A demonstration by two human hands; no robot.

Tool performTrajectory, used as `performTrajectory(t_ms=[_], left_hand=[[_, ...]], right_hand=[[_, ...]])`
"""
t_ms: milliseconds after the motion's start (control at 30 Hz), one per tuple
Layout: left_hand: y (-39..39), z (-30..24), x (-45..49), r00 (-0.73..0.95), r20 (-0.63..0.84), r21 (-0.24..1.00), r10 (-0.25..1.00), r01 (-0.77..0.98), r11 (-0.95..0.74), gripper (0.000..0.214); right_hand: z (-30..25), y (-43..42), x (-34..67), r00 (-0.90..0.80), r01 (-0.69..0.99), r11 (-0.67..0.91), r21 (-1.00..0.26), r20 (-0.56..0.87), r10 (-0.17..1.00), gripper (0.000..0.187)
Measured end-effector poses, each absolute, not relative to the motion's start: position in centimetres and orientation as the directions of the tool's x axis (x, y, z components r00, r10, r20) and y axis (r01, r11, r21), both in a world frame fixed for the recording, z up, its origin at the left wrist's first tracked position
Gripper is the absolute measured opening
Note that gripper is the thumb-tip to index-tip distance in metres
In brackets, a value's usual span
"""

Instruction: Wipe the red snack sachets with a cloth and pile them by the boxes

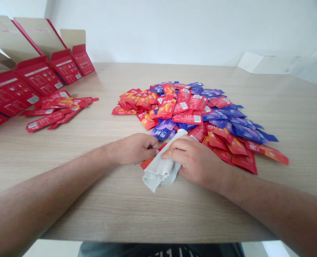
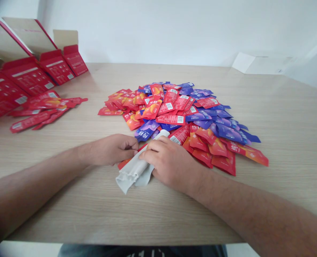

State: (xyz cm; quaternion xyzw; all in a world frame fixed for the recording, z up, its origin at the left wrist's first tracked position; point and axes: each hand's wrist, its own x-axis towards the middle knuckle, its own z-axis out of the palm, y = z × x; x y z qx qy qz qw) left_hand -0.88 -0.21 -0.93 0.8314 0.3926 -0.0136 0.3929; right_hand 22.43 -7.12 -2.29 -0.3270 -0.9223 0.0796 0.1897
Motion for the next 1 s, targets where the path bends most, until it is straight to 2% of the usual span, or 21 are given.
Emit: performTrajectory(t_ms=[200,367,533,700,867,1000], left_hand=[[-0.14,-0.82,-0.89,0.704,-0.292,0.635,0.648,0.649,-0.419,0.019],[-0.10,-1.10,-0.99,0.696,-0.341,0.653,0.632,0.659,-0.374,0.012],[-0.06,-1.05,-0.89,0.706,-0.291,0.627,0.646,0.651,-0.429,0.019],[-0.11,-0.97,-0.86,0.698,-0.313,0.635,0.644,0.658,-0.405,0.013],[-0.06,-0.98,-0.82,0.704,-0.286,0.638,0.650,0.646,-0.418,0.018],[-0.14,-1.02,-0.86,0.680,-0.346,0.653,0.646,0.669,-0.355,0.013]], right_hand=[[-2.31,-7.20,22.48,-0.779,0.495,0.833,-0.248,0.298,0.552,0.021],[-2.32,-7.07,22.51,-0.714,0.570,0.778,-0.265,0.308,0.628,0.033],[-2.36,-7.14,22.38,-0.780,0.484,0.837,-0.253,0.310,0.545,0.023],[-2.28,-6.95,22.45,-0.718,0.562,0.781,-0.272,0.308,0.624,0.032],[-2.39,-7.05,22.47,-0.777,0.495,0.833,-0.246,0.304,0.552,0.024],[-2.44,-7.02,22.51,-0.724,0.550,0.790,-0.273,0.316,0.613,0.033]])
